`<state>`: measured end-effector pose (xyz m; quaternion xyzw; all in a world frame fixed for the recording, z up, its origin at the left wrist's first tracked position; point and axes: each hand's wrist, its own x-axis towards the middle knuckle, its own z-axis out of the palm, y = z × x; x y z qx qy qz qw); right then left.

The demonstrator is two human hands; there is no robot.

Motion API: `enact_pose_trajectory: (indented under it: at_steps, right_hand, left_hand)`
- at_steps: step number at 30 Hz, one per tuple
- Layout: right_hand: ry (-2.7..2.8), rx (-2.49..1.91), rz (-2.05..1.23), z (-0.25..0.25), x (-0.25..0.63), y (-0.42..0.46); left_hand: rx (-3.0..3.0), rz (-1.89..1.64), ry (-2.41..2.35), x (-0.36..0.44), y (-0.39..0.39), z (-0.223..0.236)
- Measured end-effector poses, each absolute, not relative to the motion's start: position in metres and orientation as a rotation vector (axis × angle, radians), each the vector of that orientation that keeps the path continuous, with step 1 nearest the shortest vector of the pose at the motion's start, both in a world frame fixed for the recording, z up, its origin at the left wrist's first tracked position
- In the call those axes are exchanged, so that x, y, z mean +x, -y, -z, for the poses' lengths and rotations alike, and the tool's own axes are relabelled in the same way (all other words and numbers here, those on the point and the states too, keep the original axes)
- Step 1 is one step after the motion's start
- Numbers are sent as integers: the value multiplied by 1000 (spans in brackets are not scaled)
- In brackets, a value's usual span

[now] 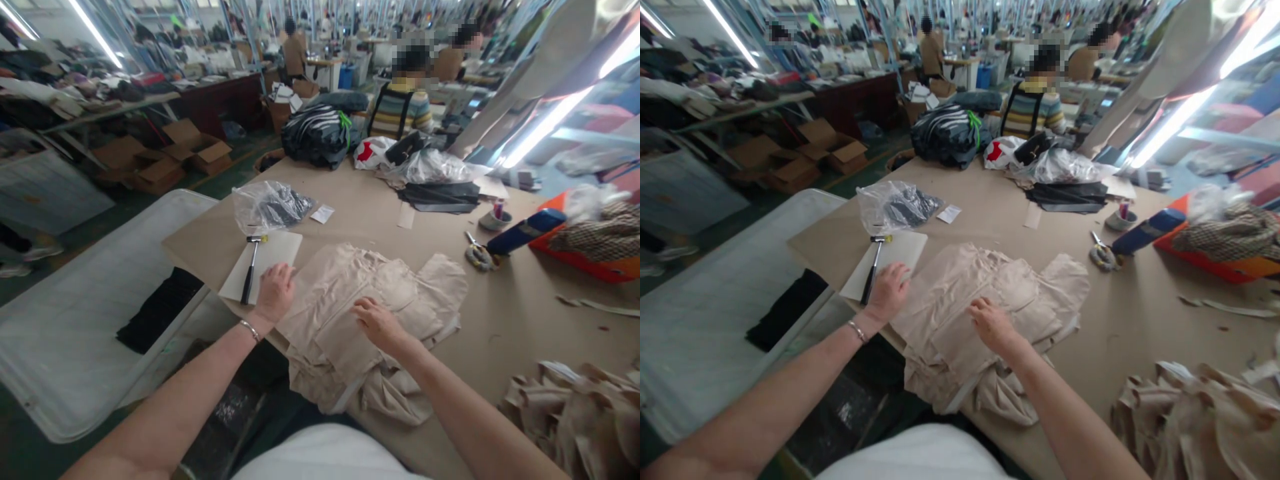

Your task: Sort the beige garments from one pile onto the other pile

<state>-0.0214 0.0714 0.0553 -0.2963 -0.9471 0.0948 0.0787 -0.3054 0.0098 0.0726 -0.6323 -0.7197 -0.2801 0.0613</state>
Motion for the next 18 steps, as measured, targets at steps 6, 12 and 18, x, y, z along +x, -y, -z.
enact_pose_trajectory:
  at_steps: [6, 12, 18]
  right_hand:
    - [3149, -669, 9, -40, 10, -56]
    - [2989, -790, -40, -40, 23, -60]
    - [2333, -764, -132, -82, 11, -56]
  left_hand:
    - [-2595, 414, 1793, -221, 41, -5]
    - [-2754, 602, 1876, -197, 35, 10]
    - [-1817, 2476, 2754, -232, -8, -2]
